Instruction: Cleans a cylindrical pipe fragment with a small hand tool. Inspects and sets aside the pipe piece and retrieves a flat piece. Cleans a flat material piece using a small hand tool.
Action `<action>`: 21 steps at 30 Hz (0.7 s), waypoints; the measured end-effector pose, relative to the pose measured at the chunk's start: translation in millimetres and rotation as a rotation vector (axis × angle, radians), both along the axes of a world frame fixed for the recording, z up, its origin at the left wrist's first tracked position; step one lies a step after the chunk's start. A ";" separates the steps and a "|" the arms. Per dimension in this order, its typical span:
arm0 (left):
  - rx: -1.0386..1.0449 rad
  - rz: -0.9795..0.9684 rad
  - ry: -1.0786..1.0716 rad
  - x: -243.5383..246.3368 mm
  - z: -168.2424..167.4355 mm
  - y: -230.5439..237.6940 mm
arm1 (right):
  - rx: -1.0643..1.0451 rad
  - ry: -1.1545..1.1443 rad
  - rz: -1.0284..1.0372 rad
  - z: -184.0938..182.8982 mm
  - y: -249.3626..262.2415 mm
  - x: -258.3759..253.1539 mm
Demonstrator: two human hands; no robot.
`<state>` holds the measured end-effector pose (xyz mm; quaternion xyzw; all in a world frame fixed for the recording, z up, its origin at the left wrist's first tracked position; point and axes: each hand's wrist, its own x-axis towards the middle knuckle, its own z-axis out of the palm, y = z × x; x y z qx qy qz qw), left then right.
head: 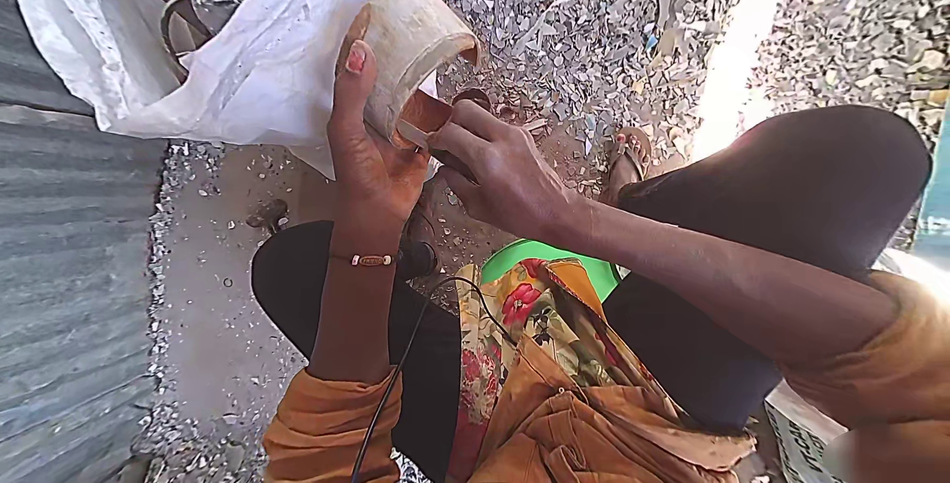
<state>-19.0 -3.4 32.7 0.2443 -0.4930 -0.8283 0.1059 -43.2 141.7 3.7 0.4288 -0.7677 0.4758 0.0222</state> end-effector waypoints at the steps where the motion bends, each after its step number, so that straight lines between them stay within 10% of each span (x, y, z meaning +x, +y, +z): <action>1: 0.009 0.011 -0.026 0.8 -0.1 0.1 | 0.017 -0.018 -0.002 -2.3 -1.2 -1.5; 21: -0.062 -0.021 -0.065 11.8 4.3 5.5 | 0.298 0.138 -0.035 10.0 3.5 17.6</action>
